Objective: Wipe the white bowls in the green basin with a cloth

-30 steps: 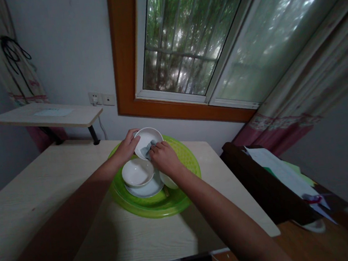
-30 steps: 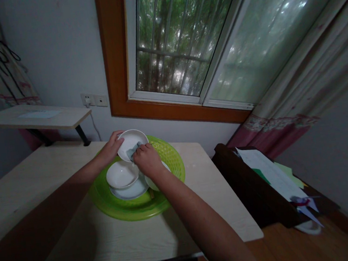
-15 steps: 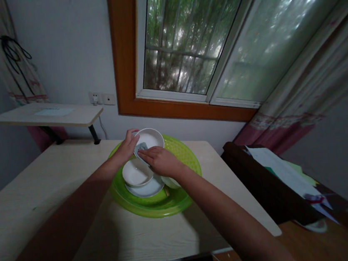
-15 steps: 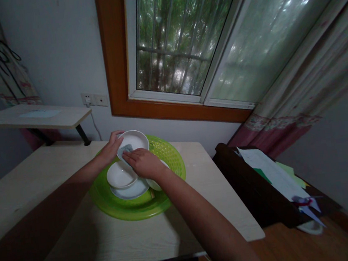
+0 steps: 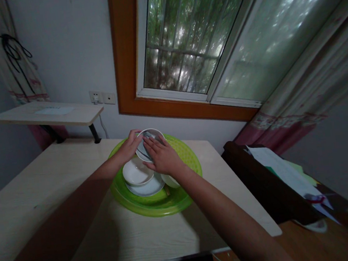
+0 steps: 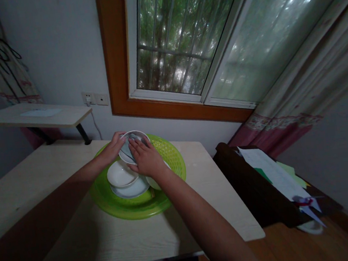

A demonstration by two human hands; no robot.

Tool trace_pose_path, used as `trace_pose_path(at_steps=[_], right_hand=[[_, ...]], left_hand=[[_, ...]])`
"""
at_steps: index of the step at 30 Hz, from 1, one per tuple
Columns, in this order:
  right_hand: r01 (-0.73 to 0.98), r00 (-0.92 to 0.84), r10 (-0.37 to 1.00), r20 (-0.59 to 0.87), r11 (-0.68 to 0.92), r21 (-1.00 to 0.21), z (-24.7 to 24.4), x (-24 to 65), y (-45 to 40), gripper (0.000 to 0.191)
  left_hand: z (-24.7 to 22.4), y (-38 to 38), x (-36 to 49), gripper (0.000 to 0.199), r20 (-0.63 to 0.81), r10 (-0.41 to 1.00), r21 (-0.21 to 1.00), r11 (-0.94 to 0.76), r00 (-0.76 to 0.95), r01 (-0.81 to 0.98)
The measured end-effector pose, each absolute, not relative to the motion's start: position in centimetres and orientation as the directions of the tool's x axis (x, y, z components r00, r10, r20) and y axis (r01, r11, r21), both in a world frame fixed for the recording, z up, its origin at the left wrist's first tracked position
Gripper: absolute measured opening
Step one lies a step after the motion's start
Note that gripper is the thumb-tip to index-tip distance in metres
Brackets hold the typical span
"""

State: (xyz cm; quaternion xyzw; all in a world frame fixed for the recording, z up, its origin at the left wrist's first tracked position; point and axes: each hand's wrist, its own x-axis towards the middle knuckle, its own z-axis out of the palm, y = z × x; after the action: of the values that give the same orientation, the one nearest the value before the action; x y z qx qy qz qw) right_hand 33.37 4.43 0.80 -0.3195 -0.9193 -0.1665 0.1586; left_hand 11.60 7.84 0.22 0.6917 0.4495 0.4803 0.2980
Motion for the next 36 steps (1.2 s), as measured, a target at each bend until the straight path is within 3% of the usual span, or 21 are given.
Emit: trace_pose_path(at_steps=[4, 9, 14, 19, 23, 27, 36], right_hand=[[0.683, -0.711, 0.558, 0.428, 0.692, 0.233, 1.2, 33.4, 4.3, 0.079], [0.735, -0.673, 0.621, 0.402, 0.623, 0.268, 2.2, 32.8, 3.4, 0.056], [0.71, -0.704, 0.643, 0.304, 0.65, 0.271, 2.6, 32.5, 3.0, 0.034], [0.628, -0.777, 0.569, 0.269, 0.728, 0.275, 2.3, 32.9, 3.3, 0.022], [0.557, -0.821, 0.486, 0.298, 0.797, 0.234, 1.7, 33.2, 3.7, 0.028], [0.501, -0.84, 0.426, 0.337, 0.847, 0.178, 1.0, 33.2, 4.0, 0.051], [0.561, -0.801, 0.484, 0.353, 0.813, 0.158, 0.9, 33.1, 3.9, 0.085]], left_hand=[[-0.1, 8.3, 11.4, 0.05, 0.406, 0.908, 0.849, -0.415, 0.101, 0.326], [-0.3, 8.8, 11.0, 0.051, 0.412, 0.91, 0.858, -0.401, 0.036, 0.321], [-0.1, 8.7, 11.1, 0.046, 0.393, 0.919, 0.856, -0.371, 0.013, 0.361], [0.1, 8.4, 11.3, 0.042, 0.4, 0.917, 0.855, -0.378, 0.012, 0.356], [0.1, 8.2, 11.3, 0.041, 0.409, 0.912, 0.853, -0.393, 0.029, 0.344], [-0.1, 8.4, 11.3, 0.039, 0.413, 0.91, 0.855, -0.402, 0.038, 0.327], [-0.5, 8.7, 11.7, 0.038, 0.395, 0.915, 0.866, -0.401, 0.084, 0.298]])
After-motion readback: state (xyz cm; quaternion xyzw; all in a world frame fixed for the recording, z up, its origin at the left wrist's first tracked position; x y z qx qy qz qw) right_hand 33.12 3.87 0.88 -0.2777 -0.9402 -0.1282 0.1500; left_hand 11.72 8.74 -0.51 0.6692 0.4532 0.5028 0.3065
